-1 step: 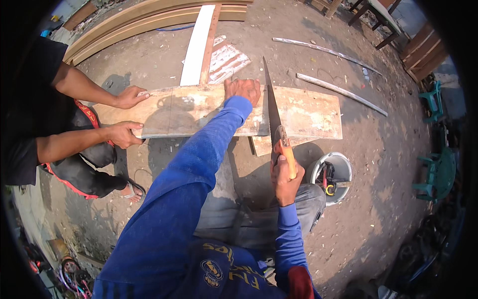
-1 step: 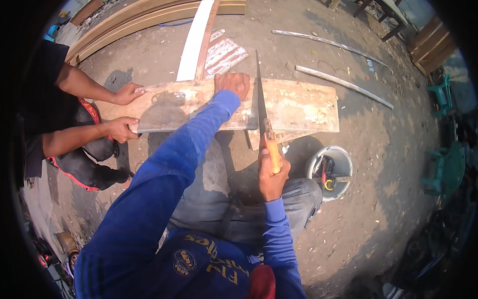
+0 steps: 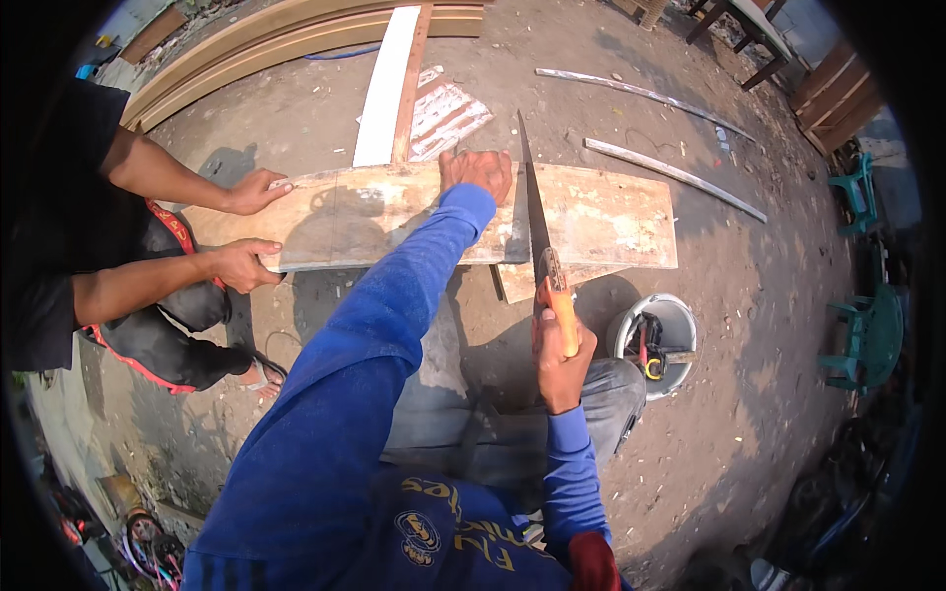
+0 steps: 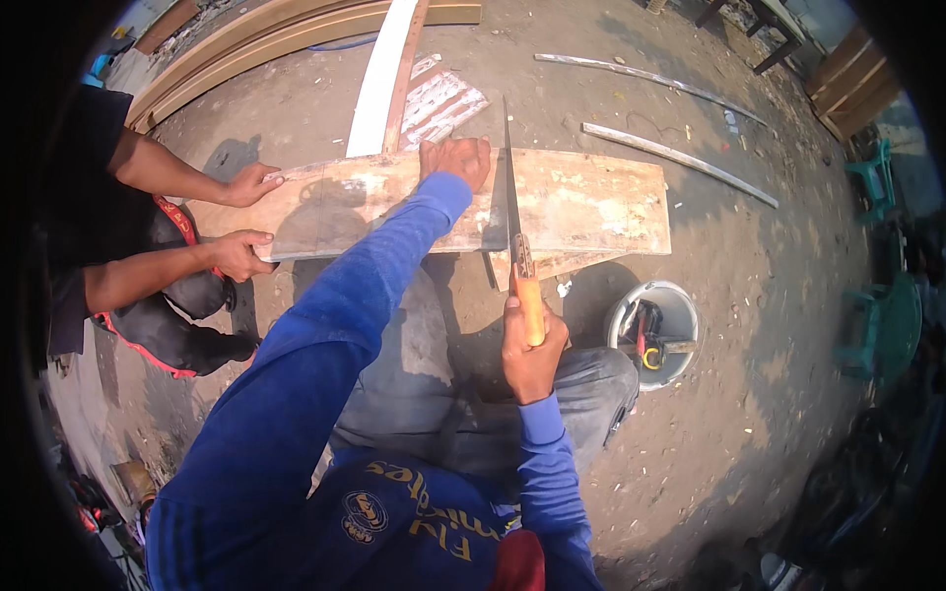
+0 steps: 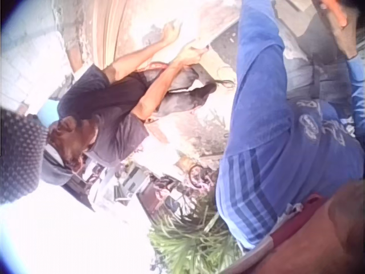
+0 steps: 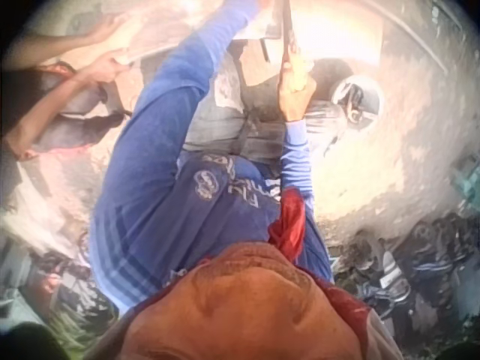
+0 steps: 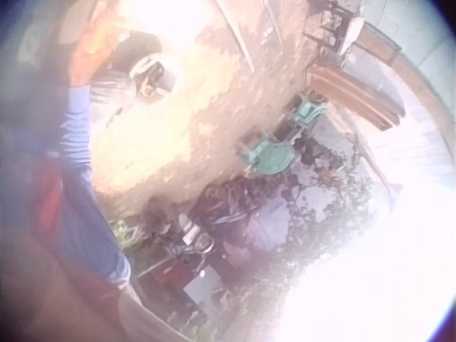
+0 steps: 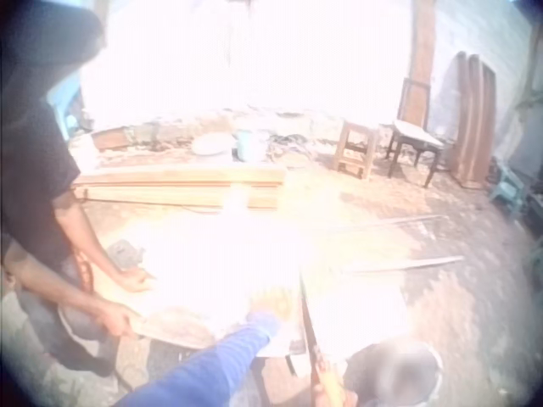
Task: The person saws a wooden board while an assistant holds it steady on the ground in an outdoor workshop area.
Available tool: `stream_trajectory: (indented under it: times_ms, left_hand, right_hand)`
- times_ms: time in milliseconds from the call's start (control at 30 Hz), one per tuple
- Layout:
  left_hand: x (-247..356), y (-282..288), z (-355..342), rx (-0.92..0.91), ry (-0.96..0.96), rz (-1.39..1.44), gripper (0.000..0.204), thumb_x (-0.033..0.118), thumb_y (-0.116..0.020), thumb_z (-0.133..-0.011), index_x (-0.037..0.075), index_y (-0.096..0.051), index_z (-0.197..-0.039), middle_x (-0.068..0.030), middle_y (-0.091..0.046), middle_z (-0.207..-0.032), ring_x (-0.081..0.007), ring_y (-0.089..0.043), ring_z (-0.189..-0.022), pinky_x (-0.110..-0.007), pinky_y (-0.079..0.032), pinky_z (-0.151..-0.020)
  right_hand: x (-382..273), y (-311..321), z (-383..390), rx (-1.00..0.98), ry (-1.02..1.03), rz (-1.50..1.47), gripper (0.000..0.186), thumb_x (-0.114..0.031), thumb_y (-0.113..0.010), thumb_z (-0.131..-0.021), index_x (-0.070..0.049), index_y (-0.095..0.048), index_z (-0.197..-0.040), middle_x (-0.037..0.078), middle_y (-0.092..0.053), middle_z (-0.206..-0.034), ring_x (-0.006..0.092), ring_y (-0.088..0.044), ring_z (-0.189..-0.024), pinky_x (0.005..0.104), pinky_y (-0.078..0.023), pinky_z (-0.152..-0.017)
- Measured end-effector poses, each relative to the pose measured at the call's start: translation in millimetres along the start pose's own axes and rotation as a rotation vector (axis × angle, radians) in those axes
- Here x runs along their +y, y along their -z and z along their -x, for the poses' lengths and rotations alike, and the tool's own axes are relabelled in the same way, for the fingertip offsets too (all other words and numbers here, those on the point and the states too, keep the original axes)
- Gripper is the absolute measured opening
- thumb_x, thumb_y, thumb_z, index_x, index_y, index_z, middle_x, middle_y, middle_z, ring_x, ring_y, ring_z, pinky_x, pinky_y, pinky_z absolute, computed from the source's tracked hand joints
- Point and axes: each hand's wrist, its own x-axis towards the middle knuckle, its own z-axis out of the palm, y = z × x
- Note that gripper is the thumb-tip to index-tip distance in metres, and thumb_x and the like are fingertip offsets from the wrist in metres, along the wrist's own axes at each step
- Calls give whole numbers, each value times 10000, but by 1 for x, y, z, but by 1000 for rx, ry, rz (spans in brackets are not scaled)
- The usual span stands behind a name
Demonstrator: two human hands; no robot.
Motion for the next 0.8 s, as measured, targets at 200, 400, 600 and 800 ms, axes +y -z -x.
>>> stream_trajectory:
  times_ms: [200,400,600,800]
  left_hand:
    - [7,6,-3,-40,47,24,548,382,-448,-1055,68,-790,-766,-185,-741,-746,-368,-719,-761,-519,-399,-935]
    - [17,14,-9,-82,51,23,561,383,-440,-1054,73,-783,-737,-200,-734,-739,-378,-715,-754,-522,-397,-946]
    - [2,12,-5,-62,62,18,578,378,-429,-1058,56,-777,-726,-205,-732,-737,-375,-715,-759,-515,-395,-953]
    - [17,15,-9,-58,44,24,574,366,-423,-1063,55,-776,-733,-203,-736,-753,-373,-717,-803,-515,-395,-940]
  right_hand:
    - [-20,44,130,27,87,296,554,-405,-558,-1042,64,-697,-1302,-8,-576,-637,56,-491,-538,224,-399,-537]
    - [-7,-16,-24,57,113,54,327,-140,-633,-1029,14,-522,-762,33,-488,-635,102,-408,-593,341,-336,-529]
    - [12,40,122,8,67,135,540,-393,-644,-1046,87,-691,-1290,42,-656,-785,74,-535,-610,235,-477,-607]
    - [-4,-3,5,35,178,156,282,-208,-660,-1019,31,-639,-871,58,-555,-642,117,-520,-577,326,-416,-548]
